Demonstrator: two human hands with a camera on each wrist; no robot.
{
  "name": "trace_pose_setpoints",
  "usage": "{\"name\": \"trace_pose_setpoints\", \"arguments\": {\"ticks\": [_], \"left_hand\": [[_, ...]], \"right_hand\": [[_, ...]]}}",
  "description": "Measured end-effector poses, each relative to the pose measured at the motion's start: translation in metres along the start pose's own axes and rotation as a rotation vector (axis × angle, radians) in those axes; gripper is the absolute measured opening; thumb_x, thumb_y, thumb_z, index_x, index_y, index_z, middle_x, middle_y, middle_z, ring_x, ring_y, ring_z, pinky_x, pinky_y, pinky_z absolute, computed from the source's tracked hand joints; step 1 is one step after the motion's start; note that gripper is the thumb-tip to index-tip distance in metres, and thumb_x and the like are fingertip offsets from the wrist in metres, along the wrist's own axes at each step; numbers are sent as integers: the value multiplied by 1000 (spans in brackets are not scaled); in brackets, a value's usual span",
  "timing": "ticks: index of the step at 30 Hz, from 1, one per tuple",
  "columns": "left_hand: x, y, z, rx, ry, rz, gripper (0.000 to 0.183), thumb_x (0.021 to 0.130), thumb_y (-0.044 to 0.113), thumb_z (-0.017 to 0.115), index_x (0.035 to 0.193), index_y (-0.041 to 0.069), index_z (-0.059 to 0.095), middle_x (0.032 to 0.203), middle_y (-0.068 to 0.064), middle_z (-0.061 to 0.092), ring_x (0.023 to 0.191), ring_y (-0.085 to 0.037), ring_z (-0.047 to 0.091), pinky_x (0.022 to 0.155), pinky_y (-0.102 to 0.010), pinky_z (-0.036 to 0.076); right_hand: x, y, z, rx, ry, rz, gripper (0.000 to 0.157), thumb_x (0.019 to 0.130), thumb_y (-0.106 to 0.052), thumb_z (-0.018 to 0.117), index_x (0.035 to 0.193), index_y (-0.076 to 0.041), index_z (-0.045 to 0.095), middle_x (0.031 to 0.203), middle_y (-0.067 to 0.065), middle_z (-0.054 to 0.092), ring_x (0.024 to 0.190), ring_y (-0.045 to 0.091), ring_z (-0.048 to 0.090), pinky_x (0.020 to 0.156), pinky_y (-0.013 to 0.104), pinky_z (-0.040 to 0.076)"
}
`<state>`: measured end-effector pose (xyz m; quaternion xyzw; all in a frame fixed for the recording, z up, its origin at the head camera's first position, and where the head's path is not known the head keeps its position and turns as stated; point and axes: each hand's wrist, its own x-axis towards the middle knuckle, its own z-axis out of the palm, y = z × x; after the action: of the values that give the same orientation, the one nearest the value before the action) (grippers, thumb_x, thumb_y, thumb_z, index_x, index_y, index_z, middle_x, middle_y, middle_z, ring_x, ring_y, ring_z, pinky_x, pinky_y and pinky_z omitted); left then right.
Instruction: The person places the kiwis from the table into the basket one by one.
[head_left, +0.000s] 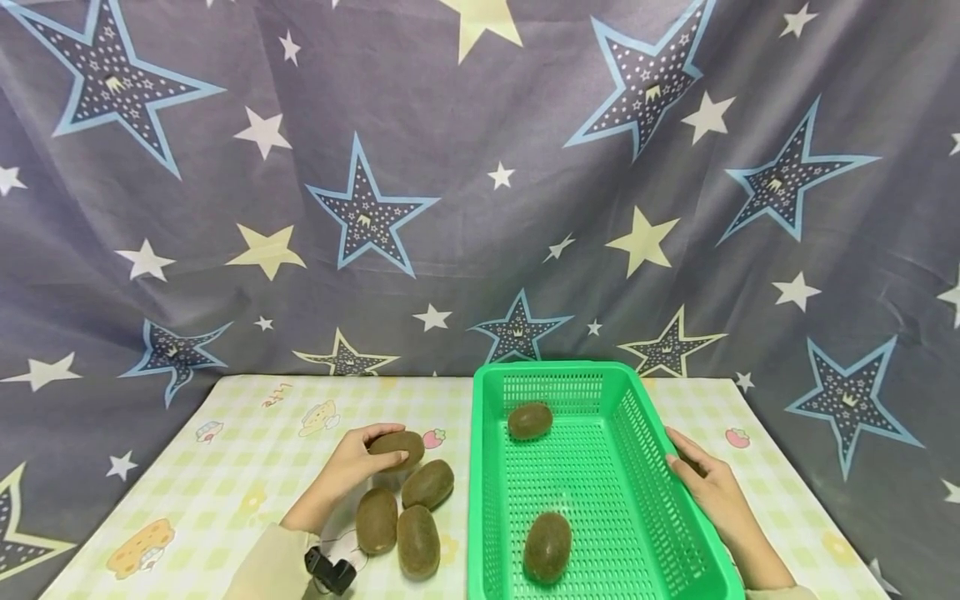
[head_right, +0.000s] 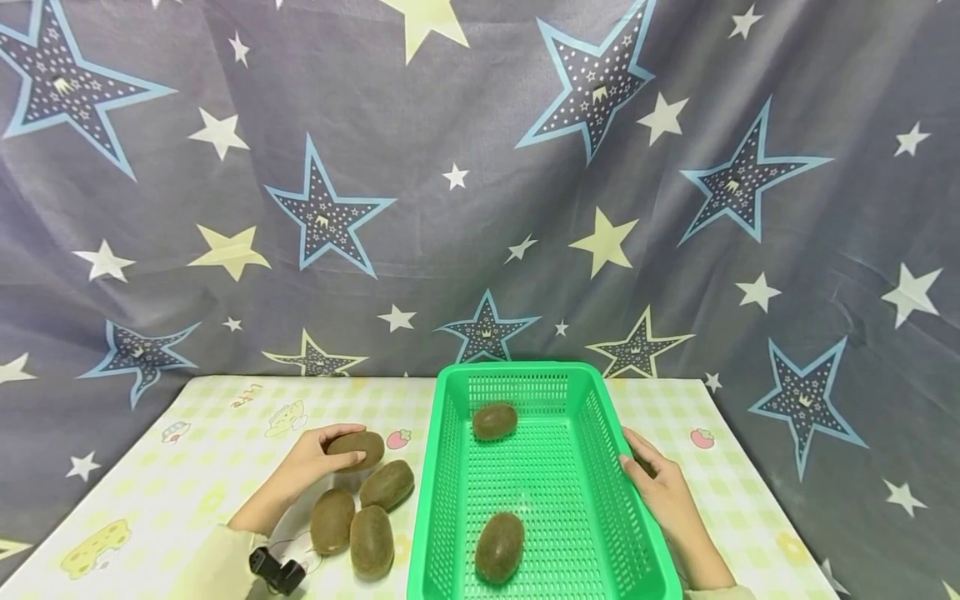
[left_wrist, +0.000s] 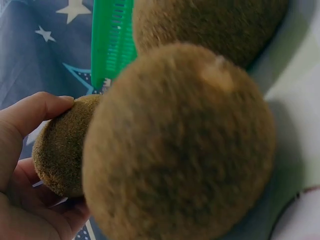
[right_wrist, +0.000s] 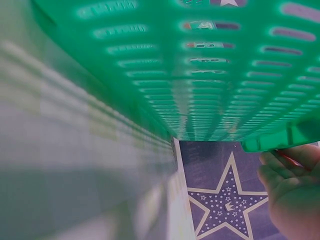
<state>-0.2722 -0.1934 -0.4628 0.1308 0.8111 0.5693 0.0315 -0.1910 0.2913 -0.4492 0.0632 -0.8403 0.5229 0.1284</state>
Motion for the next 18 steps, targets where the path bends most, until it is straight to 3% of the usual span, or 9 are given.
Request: {"name": "trace_pose_setpoints", "arguments": {"ticks": [18], "left_hand": [[-5, 34, 11, -28, -10, 50, 46, 83, 12, 71, 125, -3, 57, 116, -21, 62, 100, -25, 61, 79, -23, 51]], "right_hand": [[1, 0, 0, -11, 16, -6, 46, 98, -16, 51, 137, 7, 43, 140, 26, 39, 106, -22, 37, 84, 2, 34]]}}
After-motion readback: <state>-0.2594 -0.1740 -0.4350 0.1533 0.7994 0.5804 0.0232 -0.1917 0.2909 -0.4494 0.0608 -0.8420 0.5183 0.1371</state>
